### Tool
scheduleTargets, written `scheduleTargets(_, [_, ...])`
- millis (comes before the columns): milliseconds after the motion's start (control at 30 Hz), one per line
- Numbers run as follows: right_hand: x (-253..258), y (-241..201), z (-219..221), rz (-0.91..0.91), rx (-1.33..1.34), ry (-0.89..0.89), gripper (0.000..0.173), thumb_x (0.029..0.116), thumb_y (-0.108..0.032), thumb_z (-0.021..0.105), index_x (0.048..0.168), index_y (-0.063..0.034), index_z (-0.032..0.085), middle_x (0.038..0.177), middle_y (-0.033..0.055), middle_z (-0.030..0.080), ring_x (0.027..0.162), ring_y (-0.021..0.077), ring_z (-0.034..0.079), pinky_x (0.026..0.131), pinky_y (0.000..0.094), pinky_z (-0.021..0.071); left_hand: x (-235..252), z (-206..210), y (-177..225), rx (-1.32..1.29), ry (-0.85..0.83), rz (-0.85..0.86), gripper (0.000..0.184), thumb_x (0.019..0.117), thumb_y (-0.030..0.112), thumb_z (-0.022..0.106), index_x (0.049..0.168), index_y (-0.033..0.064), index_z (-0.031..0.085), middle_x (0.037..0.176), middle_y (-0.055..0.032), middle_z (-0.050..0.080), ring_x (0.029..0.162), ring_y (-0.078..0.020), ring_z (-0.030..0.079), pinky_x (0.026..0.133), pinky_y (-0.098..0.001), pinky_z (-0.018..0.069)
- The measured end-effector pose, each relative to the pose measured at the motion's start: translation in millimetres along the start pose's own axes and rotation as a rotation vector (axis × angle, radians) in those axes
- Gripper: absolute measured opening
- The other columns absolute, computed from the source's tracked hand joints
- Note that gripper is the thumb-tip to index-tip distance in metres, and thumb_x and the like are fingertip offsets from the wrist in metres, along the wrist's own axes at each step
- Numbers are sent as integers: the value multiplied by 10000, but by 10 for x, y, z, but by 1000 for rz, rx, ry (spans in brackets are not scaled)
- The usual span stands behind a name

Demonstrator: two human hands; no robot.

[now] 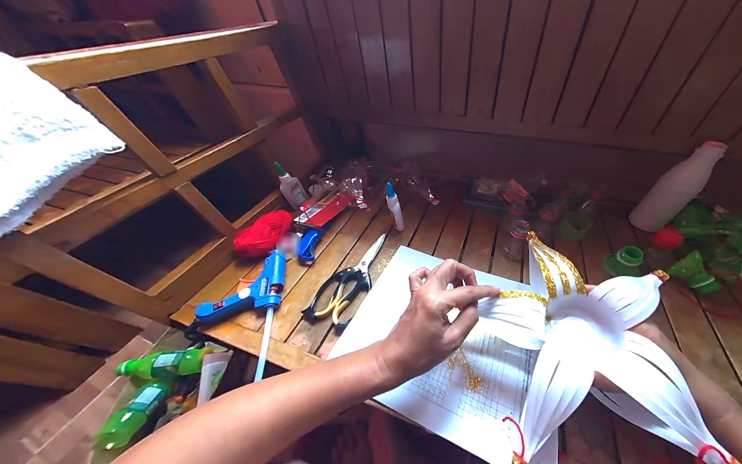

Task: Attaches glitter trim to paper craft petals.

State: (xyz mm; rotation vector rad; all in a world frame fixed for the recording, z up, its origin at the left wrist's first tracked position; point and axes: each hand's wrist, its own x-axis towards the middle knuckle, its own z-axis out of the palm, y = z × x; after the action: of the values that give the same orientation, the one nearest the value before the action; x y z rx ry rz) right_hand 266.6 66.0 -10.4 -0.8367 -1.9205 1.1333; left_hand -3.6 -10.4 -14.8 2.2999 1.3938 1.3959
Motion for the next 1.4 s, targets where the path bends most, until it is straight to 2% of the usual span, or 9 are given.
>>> scheduleTargets(333, [-56, 251, -22, -225, -142, 20, 223, 987, -82, 561, 1061, 101, 664, 980, 18, 704, 976, -102, 605, 913, 76, 446, 1, -13, -11, 45, 4, 42, 311, 923, 78, 571, 1110, 172, 802, 973, -14, 668, 950, -84, 610, 963, -444, 356])
scheduleTargets(633, [162, -183, 260, 289, 356, 336, 253, 909, 175, 443, 728, 69, 583, 641, -25, 604, 628, -58, 539, 672, 94, 456, 79, -254, -6, -28, 127, -106, 292, 970, 90, 485, 1068, 110, 760, 1094, 5, 690, 1082, -64, 605, 978, -410, 428])
scheduleTargets(767, [46, 414, -3, -113, 432, -23, 209, 953, 18, 523, 981, -80, 705, 923, -131, 723, 908, -101, 644, 850, 98, 508, 25, -325, -14, -56, 109, -114, 281, 963, 78, 483, 1046, 100, 750, 1078, -1, 678, 1049, -36, 599, 927, -288, 465])
scheduleTargets(900, [-171, -574, 207, 308, 287, 164, 206, 1001, 104, 414, 1053, 47, 605, 888, -51, 683, 874, -96, 635, 854, 95, 508, -52, -302, 9, -79, 55, -140, 282, 937, 69, 493, 1048, 106, 749, 1055, -7, 665, 1014, -56, 598, 943, -390, 404])
scheduleTargets(1033, [-134, -356, 217, 201, 328, 191, 196, 988, 116, 433, 994, 39, 613, 843, -42, 676, 839, -69, 634, 851, 117, 511, -101, -302, -3, -71, 61, -150, 278, 932, 73, 499, 1068, 103, 740, 1063, -5, 674, 1012, -69, 608, 963, -441, 393])
scheduleTargets(1100, [1, 190, 212, -311, 379, 129, 214, 923, 149, 413, 959, 126, 622, 878, -17, 737, 870, -59, 675, 783, 101, 533, -123, -318, -40, -59, 62, -152, 257, 951, 114, 513, 1100, 96, 721, 1062, -1, 686, 995, -79, 618, 950, -442, 409])
scheduleTargets(1200, [159, -571, 322, 564, 139, 355, 215, 1005, 109, 400, 929, 113, 601, 778, 8, 622, 743, -57, 551, 798, 101, 467, -179, -345, -96, -32, 11, -212, 236, 984, 217, 579, 1122, 72, 705, 982, -16, 690, 927, -120, 634, 914, -450, 429])
scheduleTargets(1300, [30, 159, 94, 42, 116, 167, 173, 970, 60, 461, 943, 59, 631, 836, -53, 694, 826, -103, 621, 787, 78, 496, -232, -389, -134, 55, -187, -259, 247, 969, 190, 575, 1105, 73, 745, 972, -74, 703, 927, -223, 655, 897, -528, 442])
scheduleTargets(1400, [-99, -9, 116, 135, 205, 201, 129, 997, 29, 509, 1045, 49, 626, 895, -69, 699, 900, -70, 644, 885, 131, 512, -310, -361, -155, 184, -331, -200, 203, 933, 140, 636, 1049, 152, 802, 1016, -106, 703, 965, -289, 659, 904, -572, 421])
